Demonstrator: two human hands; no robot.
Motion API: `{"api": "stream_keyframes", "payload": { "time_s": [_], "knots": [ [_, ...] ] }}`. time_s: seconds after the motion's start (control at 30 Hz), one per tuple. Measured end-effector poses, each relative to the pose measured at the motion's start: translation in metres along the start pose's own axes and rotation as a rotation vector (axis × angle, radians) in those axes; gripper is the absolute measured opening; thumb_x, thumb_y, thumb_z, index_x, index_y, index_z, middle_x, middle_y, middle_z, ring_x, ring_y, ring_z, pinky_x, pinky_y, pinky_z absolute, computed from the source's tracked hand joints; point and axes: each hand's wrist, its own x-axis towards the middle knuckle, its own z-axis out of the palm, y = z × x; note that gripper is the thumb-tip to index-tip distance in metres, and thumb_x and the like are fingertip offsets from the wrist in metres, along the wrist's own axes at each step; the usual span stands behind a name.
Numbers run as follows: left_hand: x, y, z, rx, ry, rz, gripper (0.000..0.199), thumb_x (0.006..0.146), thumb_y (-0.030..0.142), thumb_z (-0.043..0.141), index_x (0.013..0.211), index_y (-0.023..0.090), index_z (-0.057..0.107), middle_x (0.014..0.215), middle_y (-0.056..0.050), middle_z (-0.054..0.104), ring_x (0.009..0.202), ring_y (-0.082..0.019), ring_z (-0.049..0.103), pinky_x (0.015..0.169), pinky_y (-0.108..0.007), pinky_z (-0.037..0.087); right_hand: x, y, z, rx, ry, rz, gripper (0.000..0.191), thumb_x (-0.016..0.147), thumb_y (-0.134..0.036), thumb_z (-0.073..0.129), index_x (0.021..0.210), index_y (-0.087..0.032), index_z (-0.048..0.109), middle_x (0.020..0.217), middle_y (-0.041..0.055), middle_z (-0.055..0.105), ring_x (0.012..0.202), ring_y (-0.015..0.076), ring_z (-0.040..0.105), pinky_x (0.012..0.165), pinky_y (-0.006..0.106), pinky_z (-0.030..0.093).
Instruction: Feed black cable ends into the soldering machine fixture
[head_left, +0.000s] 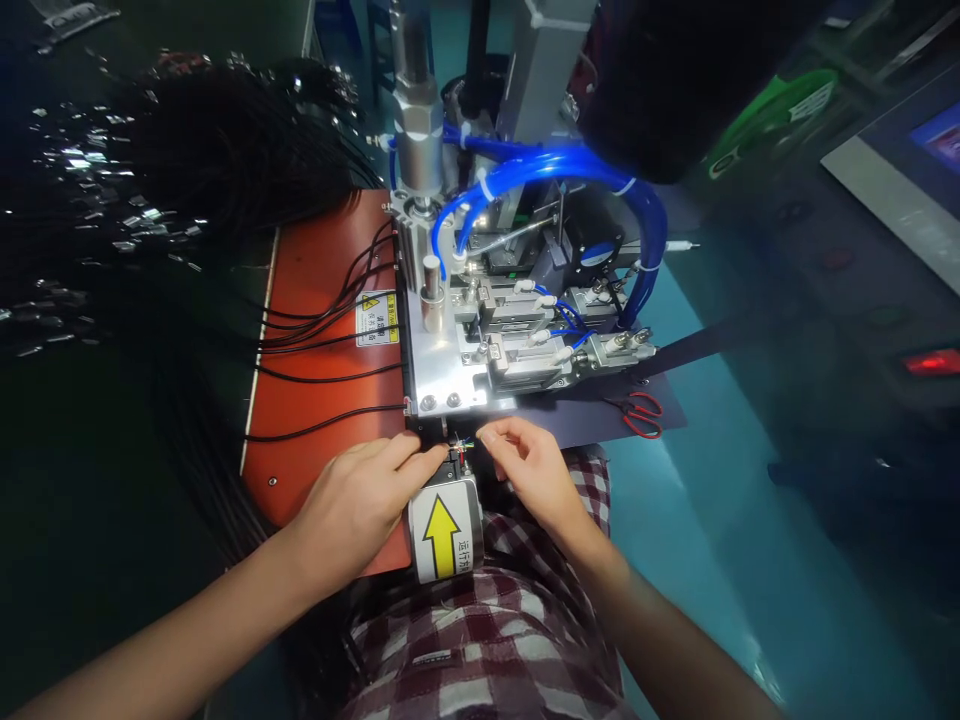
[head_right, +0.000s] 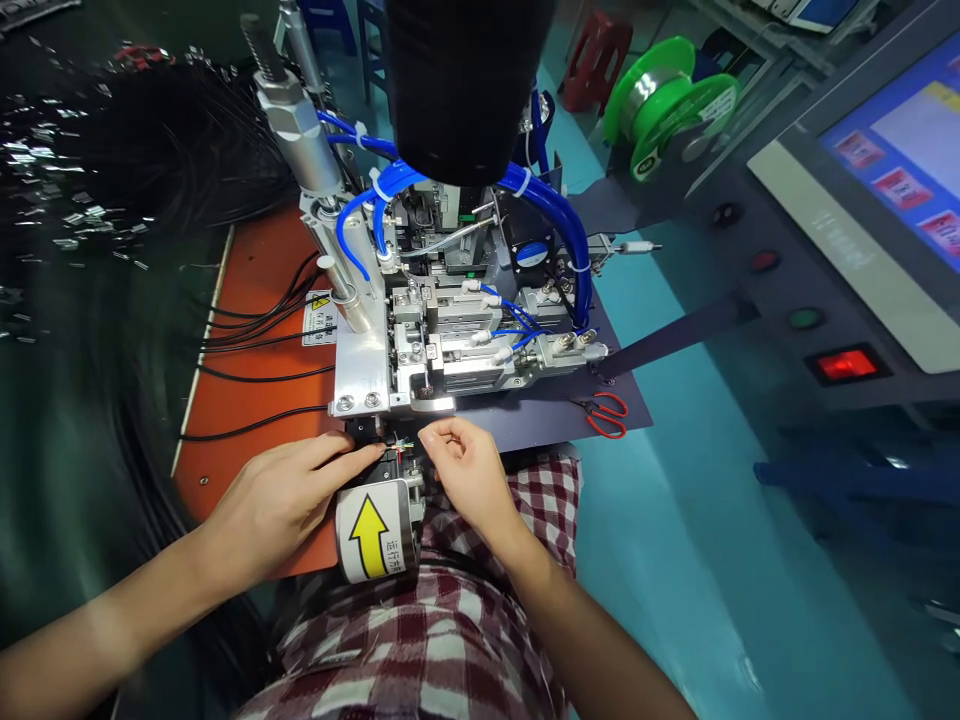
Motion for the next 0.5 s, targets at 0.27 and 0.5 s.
{"api": "stream_keyframes", "payload": {
  "time_s": [0.27, 0.5],
  "knots": [
    [0.002, -0.001, 0.001, -0.021, 0.020, 0.012, 0.031, 0.092, 0.012, 0.034, 0.111, 0.014, 0.058, 0.088, -0.009, 0.063, 0.070, -0.021, 0.061, 0.057, -0.031, 0.050, -0.007, 0.001, 0.016, -0.298, 0.163, -0.360, 0.013, 0.084, -0.024, 0.054, 0.073, -0.018, 0.057, 0.068, -0.0003, 0.053, 0.058, 0.0121, 0.047, 0.057, 0.026, 0.038],
    [0.001, 0.000, 0.000, -0.024, 0.005, 0.001, 0.031, 0.090, 0.010, 0.037, 0.112, 0.015, 0.058, 0.088, -0.008, 0.062, 0.069, -0.020, 0.060, 0.056, -0.030, 0.048, -0.008, 0.005, 0.016, -0.352, 0.151, -0.364, 0.014, 0.088, -0.023, 0.048, 0.075, -0.018, 0.054, 0.071, 0.0000, 0.054, 0.061, 0.0128, 0.049, 0.060, 0.026, 0.038]
  ]
}}
